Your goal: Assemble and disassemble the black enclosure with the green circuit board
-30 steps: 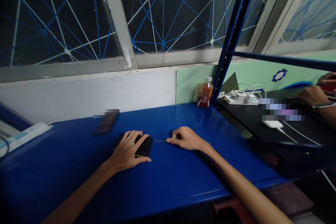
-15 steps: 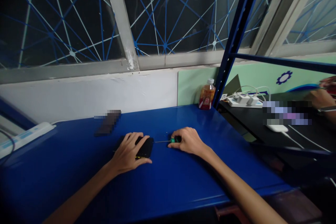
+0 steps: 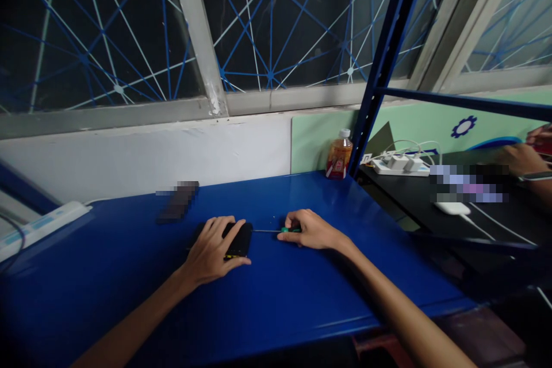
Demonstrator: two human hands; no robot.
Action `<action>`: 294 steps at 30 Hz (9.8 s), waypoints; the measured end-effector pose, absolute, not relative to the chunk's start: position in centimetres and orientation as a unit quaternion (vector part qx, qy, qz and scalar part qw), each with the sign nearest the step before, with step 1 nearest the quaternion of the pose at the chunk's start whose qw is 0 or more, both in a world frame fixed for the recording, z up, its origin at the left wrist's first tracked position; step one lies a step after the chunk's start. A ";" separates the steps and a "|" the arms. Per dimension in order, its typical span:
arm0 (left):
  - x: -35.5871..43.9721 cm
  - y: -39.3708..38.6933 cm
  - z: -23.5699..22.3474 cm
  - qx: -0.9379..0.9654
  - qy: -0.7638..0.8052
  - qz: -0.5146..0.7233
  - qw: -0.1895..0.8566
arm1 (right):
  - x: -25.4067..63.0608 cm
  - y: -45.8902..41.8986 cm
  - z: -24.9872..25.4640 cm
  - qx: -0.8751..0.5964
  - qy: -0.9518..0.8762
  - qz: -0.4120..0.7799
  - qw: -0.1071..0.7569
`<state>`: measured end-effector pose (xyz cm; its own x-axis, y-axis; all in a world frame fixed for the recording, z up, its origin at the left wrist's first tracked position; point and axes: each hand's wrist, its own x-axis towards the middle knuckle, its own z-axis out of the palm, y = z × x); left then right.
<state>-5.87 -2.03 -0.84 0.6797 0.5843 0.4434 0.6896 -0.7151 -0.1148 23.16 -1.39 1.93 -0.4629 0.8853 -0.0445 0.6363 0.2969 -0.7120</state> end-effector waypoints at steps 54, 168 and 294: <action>-5.6 -1.8 -0.8 -0.899 -0.365 -0.208 0.122 | 22.9 -1.3 1.2 -0.503 -0.824 0.200 0.165; -5.7 -1.4 -1.0 -0.896 -0.378 -0.207 0.110 | 22.8 -1.4 1.4 -0.540 -0.810 0.121 0.193; -6.9 0.0 0.9 -0.872 -0.392 -0.284 -0.076 | 22.4 -2.4 2.9 -0.474 -0.841 0.201 0.167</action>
<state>-6.94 0.03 0.91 0.5322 0.7263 0.4349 0.6397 -0.6815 0.3554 22.43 -2.38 2.87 -0.4937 0.8649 0.0907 0.7304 0.4690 -0.4965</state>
